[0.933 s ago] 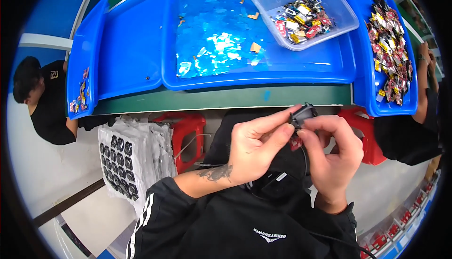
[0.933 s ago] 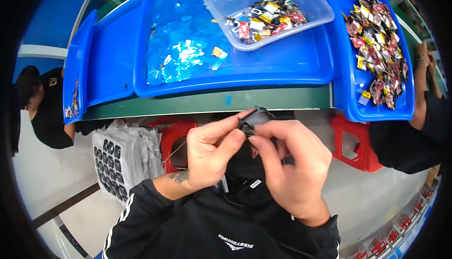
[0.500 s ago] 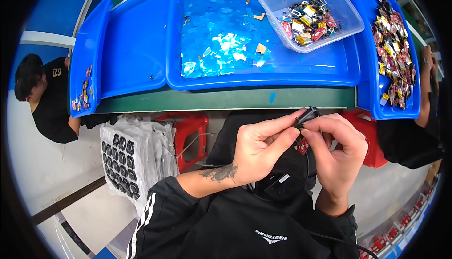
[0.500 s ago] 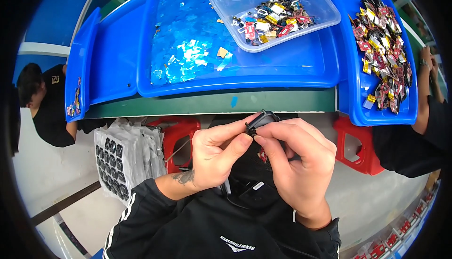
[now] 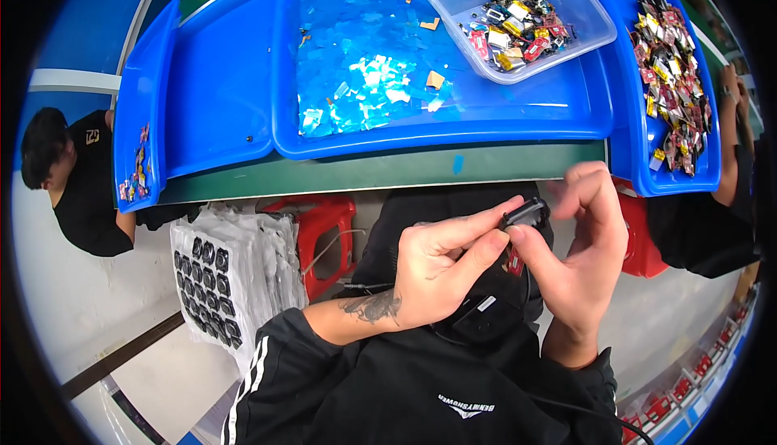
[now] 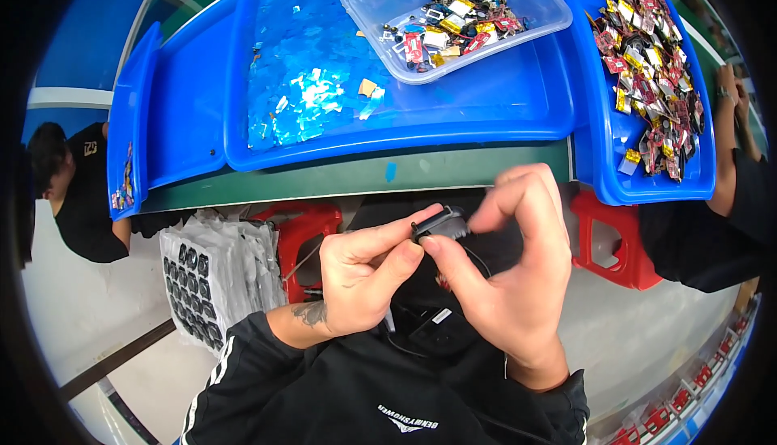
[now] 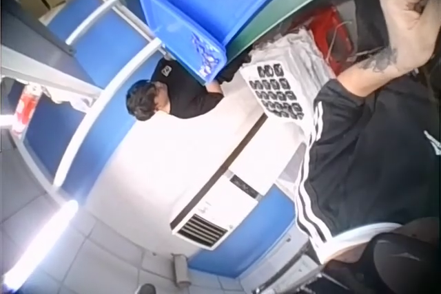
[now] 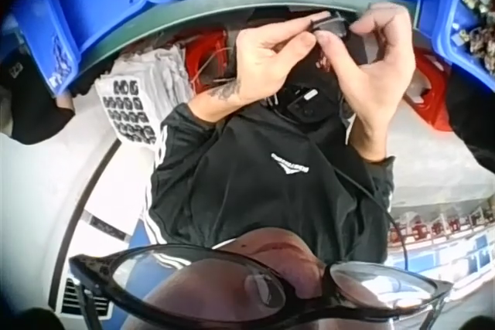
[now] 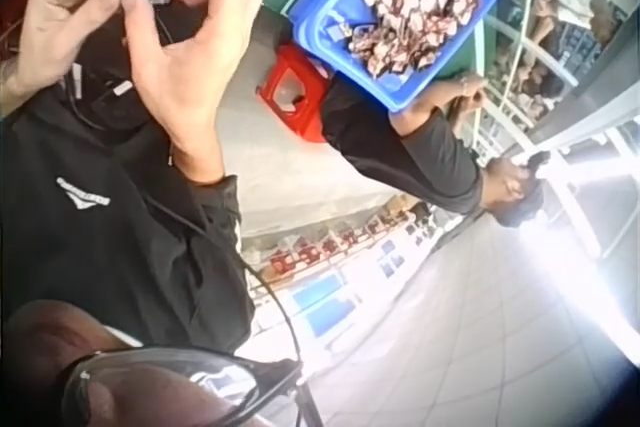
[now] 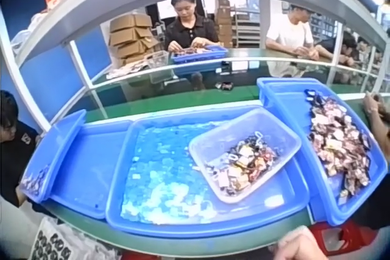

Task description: Assembling small electronic components (likely smartwatches or similar devices) at an industrial assembly line station.

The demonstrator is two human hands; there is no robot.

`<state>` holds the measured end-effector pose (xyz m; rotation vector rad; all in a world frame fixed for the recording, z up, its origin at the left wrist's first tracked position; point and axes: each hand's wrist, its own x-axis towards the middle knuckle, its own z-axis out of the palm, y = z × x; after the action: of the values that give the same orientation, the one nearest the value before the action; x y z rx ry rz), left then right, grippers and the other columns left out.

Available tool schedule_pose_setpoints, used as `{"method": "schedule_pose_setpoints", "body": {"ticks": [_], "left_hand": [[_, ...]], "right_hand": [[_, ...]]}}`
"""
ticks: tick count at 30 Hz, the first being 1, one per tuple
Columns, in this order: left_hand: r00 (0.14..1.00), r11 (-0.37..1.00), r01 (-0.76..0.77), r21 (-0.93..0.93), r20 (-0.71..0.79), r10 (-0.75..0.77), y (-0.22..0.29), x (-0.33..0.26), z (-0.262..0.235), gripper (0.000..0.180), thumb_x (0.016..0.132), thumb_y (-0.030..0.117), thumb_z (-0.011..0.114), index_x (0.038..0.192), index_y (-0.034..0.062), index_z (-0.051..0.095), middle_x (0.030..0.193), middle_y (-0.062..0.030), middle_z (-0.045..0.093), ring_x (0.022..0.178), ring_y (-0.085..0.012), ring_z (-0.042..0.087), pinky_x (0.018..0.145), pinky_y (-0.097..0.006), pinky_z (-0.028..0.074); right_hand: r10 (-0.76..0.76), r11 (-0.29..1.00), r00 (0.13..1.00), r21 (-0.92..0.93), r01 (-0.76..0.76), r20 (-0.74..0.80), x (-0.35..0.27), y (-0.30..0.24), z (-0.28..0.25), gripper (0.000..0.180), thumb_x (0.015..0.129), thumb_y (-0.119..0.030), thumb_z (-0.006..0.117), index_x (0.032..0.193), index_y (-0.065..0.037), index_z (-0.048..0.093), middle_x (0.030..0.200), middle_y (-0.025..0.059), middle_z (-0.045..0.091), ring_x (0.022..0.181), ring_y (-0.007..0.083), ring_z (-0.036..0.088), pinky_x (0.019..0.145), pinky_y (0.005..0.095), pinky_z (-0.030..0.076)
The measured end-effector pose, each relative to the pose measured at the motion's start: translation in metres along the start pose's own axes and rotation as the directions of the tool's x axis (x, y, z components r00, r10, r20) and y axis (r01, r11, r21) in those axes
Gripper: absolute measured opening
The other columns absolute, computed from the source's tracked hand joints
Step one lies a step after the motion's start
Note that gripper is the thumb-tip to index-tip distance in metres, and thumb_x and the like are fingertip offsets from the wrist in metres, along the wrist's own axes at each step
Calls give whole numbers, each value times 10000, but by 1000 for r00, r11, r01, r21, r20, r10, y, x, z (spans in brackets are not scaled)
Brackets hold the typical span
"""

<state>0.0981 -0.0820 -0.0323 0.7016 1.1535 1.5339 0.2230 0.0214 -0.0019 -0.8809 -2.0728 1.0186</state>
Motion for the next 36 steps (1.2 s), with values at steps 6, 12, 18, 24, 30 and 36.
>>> {"method": "schedule_pose_setpoints", "body": {"ticks": [6, 12, 18, 24, 30, 36], "left_hand": [[987, 975, -154, 159, -16, 159, -5, -5, 6, 316, 917, 21, 597, 1228, -33, 596, 1003, -129, 702, 845, -77, 636, 722, -206, 503], [996, 994, -27, 107, -85, 36, -6, -5, 9, 317, 934, 21, 574, 1243, -52, 574, 1071, -135, 683, 902, -92, 627, 770, -214, 506], [993, 966, -8, -259, -116, -23, 3, 2, 5, 341, 971, 82, 523, 1277, -66, 499, 1179, -165, 619, 1034, -214, 637, 882, -366, 553], [982, 951, -126, -281, -169, 80, 4, 9, 5, 333, 974, 83, 512, 1279, -49, 483, 1167, -165, 619, 1041, -231, 639, 889, -388, 557], [980, 976, -199, -84, -14, 198, 16, 9, -7, 413, 958, -9, 469, 1358, -59, 383, 1251, -204, 552, 1120, -252, 589, 942, -397, 515], [913, 789, -406, 461, 252, 322, 33, 14, -18, 362, 788, -133, 631, 1127, -9, 660, 1163, -177, 590, 992, -221, 642, 793, -296, 528]], "right_hand": [[240, 865, 965, 429, -260, 101, -7, -9, 2, 418, 719, 105, 682, 1098, 7, 536, 1057, 117, 572, 955, 179, 620, 829, 288, 512], [173, 905, 977, 371, -207, 122, -9, -1, 4, 432, 736, 110, 641, 1152, 14, 574, 960, 98, 616, 886, 170, 642, 783, 265, 503], [228, 742, 966, 621, -254, 123, -11, -8, -6, 531, 738, 21, 728, 1229, 33, 526, 1144, 115, 547, 1043, 182, 585, 927, 314, 465], [219, 856, 971, 457, -240, 100, -32, -6, 0, 446, 745, 100, 721, 1149, 73, 532, 1050, 111, 585, 931, 174, 650, 830, 276, 555], [289, 716, 950, 632, -296, 118, -22, -7, -3, 305, 781, 117, 670, 1054, 64, 545, 942, 111, 632, 863, 148, 655, 794, 263, 554], [317, 411, 897, 808, -422, 307, -16, 0, -7, 216, 822, 53, 655, 1006, 45, 542, 911, 122, 632, 838, 167, 660, 730, 287, 591]]}}
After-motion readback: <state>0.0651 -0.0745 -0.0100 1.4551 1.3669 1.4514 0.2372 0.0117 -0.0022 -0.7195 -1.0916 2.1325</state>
